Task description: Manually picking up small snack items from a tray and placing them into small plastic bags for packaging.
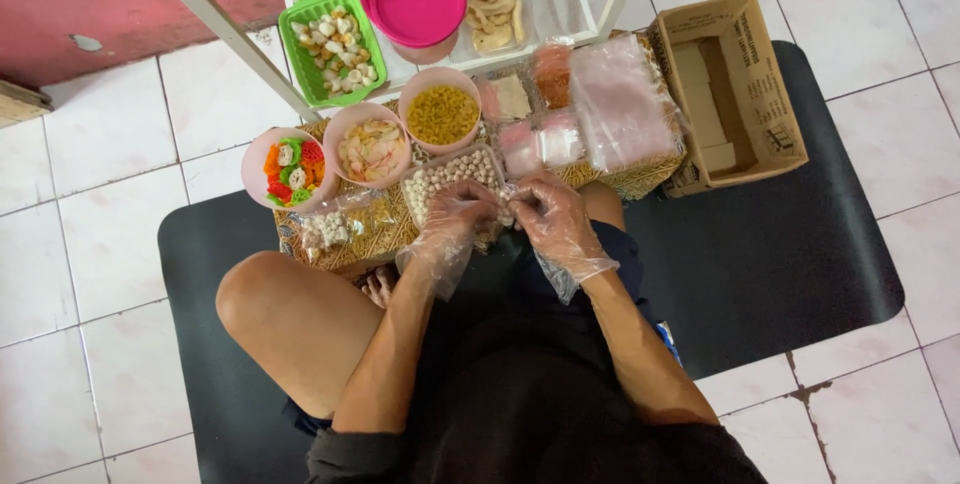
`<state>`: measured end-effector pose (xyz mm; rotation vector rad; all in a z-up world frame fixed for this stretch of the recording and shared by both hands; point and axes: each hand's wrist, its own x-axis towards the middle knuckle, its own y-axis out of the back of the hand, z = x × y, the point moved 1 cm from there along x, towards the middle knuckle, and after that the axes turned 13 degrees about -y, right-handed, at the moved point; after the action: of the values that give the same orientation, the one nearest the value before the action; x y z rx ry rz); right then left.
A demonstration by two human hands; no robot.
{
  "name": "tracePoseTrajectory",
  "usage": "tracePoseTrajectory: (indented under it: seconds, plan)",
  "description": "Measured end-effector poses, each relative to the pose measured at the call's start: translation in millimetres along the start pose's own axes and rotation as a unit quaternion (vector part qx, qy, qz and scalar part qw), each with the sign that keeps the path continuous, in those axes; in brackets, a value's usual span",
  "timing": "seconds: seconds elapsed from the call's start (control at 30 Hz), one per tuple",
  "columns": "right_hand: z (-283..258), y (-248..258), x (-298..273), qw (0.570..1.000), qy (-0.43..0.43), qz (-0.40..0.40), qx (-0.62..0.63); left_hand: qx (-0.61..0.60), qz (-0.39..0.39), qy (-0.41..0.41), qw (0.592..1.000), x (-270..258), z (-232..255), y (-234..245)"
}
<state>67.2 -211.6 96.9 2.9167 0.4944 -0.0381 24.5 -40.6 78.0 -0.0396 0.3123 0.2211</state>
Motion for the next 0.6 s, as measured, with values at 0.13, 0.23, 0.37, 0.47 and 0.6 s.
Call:
tracePoseTrajectory:
  seconds: [0.13, 0.23, 0.37, 0.47, 0.6]
  plan:
    - [-2, 0, -2, 1.0, -0.005, -0.013, -0.01, 0.013, 0.028, -0.027, 0.999, -3, 7, 1]
    - [-2, -3, -1, 0.997, -0.002, -0.009, -0.077, 0.033, 0.038, -0.043, 0.998, 0, 4, 2]
    - [-8, -7, -2, 0.998, -0.005, 0.002, -0.066, 0.12, -0.015, -0.012, 0.993, 6, -3, 8]
    - [-11, -7, -3, 0.996, 0.002, 0.005, -0.088, 0.104, -0.026, -0.006, 0.994, 3, 2, 7]
    - [-6, -16, -3, 0.998, 0.0, 0.033, -0.056, 0.057, -0.013, 0.01, 0.998, -2, 5, 7]
